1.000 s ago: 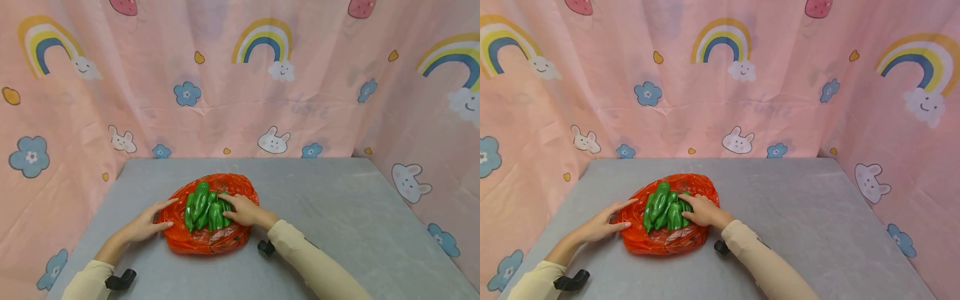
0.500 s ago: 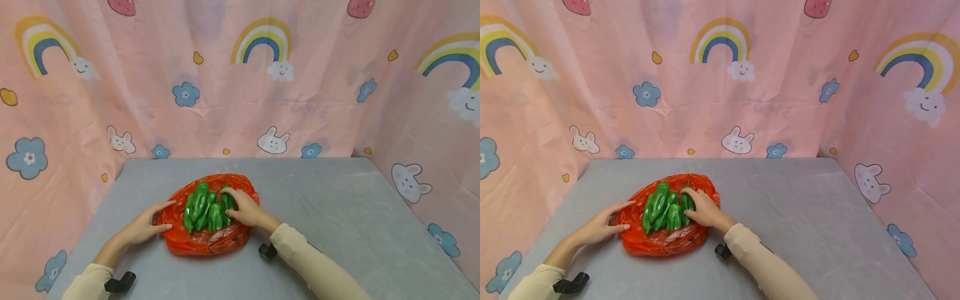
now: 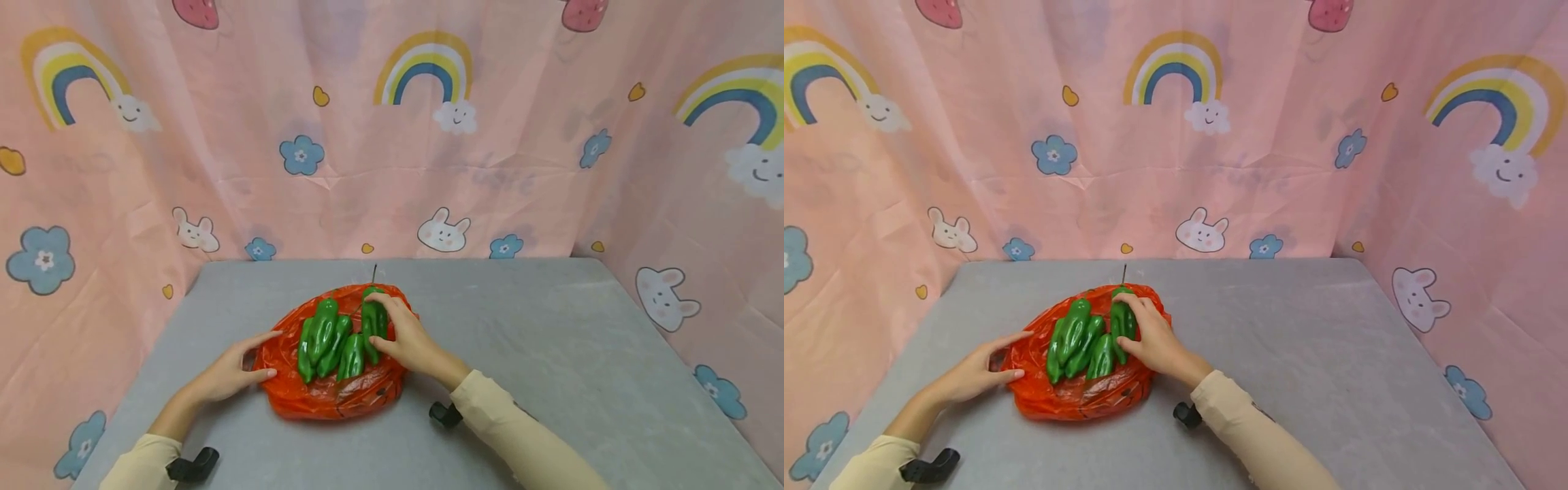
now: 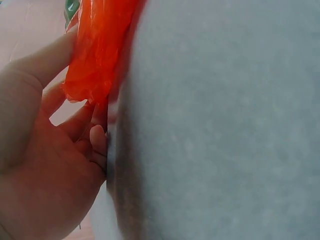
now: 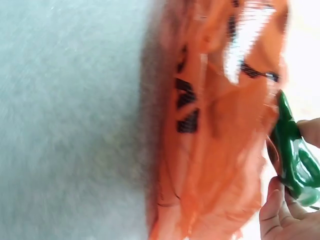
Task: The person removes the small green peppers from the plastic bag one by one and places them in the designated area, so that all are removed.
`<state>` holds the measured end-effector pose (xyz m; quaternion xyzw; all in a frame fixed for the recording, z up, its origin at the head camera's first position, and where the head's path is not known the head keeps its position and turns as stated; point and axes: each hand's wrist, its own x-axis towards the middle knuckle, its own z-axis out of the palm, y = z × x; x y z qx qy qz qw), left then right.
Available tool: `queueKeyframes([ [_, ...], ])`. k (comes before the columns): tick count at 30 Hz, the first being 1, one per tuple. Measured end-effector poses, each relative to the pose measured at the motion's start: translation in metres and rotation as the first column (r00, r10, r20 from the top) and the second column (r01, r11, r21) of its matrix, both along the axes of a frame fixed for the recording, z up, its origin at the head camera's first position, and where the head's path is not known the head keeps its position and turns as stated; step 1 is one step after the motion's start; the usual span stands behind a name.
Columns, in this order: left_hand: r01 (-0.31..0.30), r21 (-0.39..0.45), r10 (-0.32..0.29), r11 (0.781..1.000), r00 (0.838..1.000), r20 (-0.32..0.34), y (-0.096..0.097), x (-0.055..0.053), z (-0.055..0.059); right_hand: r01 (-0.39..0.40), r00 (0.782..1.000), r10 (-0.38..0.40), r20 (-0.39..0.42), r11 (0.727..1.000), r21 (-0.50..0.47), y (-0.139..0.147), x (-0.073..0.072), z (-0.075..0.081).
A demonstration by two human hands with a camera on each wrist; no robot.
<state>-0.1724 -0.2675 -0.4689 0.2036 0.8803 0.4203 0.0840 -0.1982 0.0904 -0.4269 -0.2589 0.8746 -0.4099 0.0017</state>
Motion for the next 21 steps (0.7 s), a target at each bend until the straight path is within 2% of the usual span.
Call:
queueKeyframes([
  [6,0.009,0.012,-0.009,1.000,1.000,0.029,-0.003,0.001,0.000,-0.036,0.999,0.038,0.022,0.997,-0.071,0.011,0.003,0.009],
  [10,0.012,0.042,-0.015,0.999,0.997,0.072,-0.004,0.001,0.000,-0.050,0.998,0.052,0.031,0.996,-0.075,0.021,0.006,0.012],
  [18,0.021,0.071,-0.030,0.997,0.991,0.127,-0.006,0.000,0.000,-0.041,0.995,0.051,0.081,0.992,-0.122,0.043,0.006,0.013],
  [21,0.017,0.068,-0.026,0.998,0.990,0.135,-0.006,0.000,0.000,-0.022,0.997,0.030,0.068,0.994,-0.110,0.052,0.005,0.012],
])
